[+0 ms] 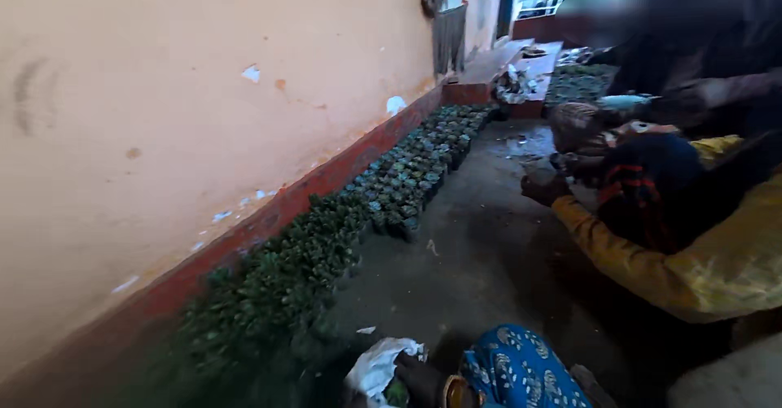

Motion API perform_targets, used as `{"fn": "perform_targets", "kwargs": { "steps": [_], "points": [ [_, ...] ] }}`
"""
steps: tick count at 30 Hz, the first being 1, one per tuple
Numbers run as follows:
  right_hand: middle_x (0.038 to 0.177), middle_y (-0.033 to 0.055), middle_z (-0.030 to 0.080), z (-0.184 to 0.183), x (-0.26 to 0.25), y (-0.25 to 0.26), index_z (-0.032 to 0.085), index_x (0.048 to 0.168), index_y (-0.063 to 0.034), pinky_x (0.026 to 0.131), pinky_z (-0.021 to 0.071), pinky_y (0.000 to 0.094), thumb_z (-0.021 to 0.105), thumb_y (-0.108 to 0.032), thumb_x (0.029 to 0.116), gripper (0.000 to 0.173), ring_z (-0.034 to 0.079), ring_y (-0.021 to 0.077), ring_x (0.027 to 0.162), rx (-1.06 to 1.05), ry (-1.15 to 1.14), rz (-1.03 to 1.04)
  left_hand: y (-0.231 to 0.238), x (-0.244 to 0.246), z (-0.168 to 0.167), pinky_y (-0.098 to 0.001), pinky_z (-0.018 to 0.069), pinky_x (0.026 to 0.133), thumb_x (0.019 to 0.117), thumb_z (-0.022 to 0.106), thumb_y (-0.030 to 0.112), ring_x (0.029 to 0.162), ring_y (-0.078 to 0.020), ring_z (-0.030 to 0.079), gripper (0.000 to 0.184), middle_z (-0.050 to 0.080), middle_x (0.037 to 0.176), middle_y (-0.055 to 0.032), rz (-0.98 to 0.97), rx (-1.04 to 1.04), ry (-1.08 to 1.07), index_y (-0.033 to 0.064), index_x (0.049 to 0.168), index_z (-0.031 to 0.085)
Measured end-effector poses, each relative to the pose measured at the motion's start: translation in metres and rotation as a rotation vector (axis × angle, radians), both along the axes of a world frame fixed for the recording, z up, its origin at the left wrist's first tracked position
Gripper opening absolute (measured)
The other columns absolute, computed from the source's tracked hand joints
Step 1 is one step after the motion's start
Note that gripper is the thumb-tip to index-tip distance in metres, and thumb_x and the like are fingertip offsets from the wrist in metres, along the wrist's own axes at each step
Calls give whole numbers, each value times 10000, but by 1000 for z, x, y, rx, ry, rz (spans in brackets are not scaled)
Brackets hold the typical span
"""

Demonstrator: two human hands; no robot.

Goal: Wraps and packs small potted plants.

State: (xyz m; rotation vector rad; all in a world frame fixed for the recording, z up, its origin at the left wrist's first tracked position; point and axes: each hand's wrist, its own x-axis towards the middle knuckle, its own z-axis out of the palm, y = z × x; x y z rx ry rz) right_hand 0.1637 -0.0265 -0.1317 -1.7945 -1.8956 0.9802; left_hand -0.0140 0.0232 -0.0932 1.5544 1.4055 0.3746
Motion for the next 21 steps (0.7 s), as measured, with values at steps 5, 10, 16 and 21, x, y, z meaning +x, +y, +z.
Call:
{"fn": "perform_targets", "kwargs": {
  "steps": [5,10,16,21],
  "points": [
    [1562,267,406,8,0,1,542,1416,41,1163,385,547,798,-89,825,658,459,419,1406,21,-5,-28,-10,4,23,-472,474,1055,1091,404,86,1236,-358,575,397,544,1365,-323,136,-120,-203,-122,1427,440],
    [1364,303,571,12,-13,-10,528,1378,83,1108,428,563,762,-92,843,610,562,432,1282,-26,-16,-139,-21,4,33,-465,501,1017,1115,347,141,1236,-302,575,393,555,1369,-251,201,-298,-417,-63,1435,451],
    [1463,231,539,6,-5,-15,467,1490,0,1176,400,472,856,-59,717,868,530,337,1361,173,186,-169,-24,7,44,-569,535,889,1115,310,238,1130,-352,606,400,581,1286,-229,482,-499,-791,16,1405,472],
    [1364,183,611,11,-2,-15,459,1466,-31,1102,478,422,873,-132,721,858,609,253,1254,118,381,-225,-23,-6,53,-576,541,834,1113,316,283,1068,-353,614,411,589,1223,-231,612,-371,-824,16,1376,486]
  ]
}}
